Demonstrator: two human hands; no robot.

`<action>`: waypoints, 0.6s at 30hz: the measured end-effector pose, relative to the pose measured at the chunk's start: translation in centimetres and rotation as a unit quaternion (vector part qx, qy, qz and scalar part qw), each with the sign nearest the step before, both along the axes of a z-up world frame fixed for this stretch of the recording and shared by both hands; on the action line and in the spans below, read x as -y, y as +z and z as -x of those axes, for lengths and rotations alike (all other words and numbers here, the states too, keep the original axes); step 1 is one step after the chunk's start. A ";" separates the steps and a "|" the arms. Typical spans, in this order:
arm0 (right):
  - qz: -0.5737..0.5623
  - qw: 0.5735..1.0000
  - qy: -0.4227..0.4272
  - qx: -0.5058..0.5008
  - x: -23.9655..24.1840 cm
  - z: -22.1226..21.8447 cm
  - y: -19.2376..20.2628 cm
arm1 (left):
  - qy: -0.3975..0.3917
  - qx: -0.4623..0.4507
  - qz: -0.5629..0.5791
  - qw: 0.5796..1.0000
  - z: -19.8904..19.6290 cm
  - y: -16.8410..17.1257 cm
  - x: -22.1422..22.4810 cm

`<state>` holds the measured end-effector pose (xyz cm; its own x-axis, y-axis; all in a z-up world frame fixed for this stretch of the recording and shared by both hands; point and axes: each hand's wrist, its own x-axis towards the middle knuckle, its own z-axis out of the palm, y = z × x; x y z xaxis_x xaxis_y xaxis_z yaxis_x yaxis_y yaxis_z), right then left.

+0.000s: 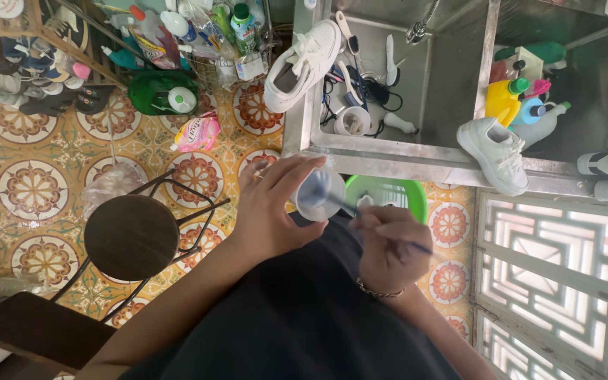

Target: Applying a liquid coating to the sole of a sneaker using a brush.

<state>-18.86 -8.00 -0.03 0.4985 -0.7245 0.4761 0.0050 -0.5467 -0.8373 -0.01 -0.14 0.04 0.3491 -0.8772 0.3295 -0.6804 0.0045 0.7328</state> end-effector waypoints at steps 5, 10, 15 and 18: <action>0.047 0.998 0.026 -0.038 1.0 0.8 1.0 | -0.023 -0.048 -0.002 0.999 0.9 -0.2 0.6; 0.055 0.998 0.006 -0.041 2.1 0.7 2.5 | -0.032 -0.043 -0.006 0.999 2.0 0.0 1.4; 0.026 0.999 0.037 -0.030 3.0 2.3 1.9 | -0.031 -0.036 -0.008 0.999 2.7 -0.1 2.3; 0.033 0.998 0.047 -0.041 3.9 3.2 1.4 | -0.029 -0.037 -0.010 0.999 3.1 -0.2 3.0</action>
